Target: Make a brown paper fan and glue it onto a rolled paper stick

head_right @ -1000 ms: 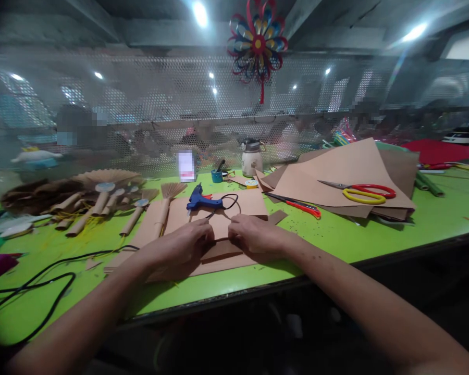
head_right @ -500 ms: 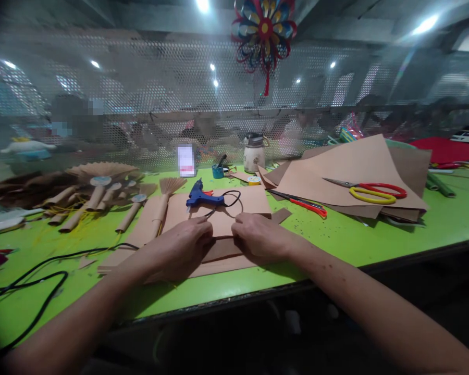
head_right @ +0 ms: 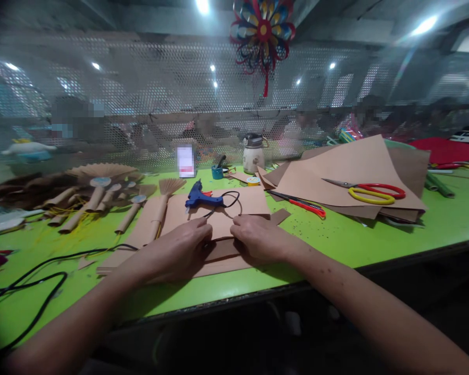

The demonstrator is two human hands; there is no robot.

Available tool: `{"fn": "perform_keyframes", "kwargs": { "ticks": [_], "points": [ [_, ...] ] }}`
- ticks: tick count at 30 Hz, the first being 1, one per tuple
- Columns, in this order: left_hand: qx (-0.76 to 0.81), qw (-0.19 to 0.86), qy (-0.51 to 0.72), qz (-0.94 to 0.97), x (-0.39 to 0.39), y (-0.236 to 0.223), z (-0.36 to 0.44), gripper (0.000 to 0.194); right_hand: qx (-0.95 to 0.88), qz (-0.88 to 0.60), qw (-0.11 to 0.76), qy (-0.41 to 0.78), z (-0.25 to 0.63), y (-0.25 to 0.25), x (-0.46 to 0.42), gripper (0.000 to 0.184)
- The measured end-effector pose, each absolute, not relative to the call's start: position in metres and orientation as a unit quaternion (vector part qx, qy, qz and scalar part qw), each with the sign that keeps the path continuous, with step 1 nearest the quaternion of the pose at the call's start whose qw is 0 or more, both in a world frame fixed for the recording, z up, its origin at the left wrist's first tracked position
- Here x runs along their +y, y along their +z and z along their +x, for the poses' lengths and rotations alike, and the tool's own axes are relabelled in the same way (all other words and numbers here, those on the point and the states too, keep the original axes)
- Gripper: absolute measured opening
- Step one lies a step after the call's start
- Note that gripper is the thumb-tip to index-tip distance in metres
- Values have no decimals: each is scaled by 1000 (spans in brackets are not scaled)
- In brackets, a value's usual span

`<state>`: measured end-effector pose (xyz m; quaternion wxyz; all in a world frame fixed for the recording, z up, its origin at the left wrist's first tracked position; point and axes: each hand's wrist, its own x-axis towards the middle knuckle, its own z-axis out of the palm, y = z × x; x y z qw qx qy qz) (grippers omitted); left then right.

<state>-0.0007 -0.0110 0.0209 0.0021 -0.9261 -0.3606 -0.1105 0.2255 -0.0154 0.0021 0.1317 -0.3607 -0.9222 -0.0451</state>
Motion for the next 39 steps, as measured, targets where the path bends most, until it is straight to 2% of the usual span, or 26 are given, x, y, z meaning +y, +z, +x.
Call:
{"fn": "perform_keyframes", "kwargs": {
  "ticks": [8, 16, 22, 27, 29, 34, 39],
  "points": [
    [-310, 101, -103, -940, -11, 8, 9, 14, -915, -379, 112, -86, 225, -6, -13, 6],
    [-300, 86, -98, -945, -14, 17, 7, 16, -908, -394, 99, -100, 224, -2, -17, 4],
    [-384, -39, -139, -912, -2, 20, 1, 16, -905, -400, 127, -70, 227, -8, -12, 4],
    [-429, -297, -216, -825, 12, 23, 2, 32, -912, -347, 193, -101, 221, -11, -10, 9],
    [-425, -361, -219, -800, 12, 26, 2, 34, -912, -322, 221, -123, 217, -12, -11, 10],
    [-402, -420, -195, -790, 8, 29, 1, 45, -899, -305, 253, -187, 212, -14, -13, 10],
    [-387, -459, -175, -780, 8, 29, 2, 44, -888, -302, 289, -192, 210, -11, -13, 12]
  ]
}}
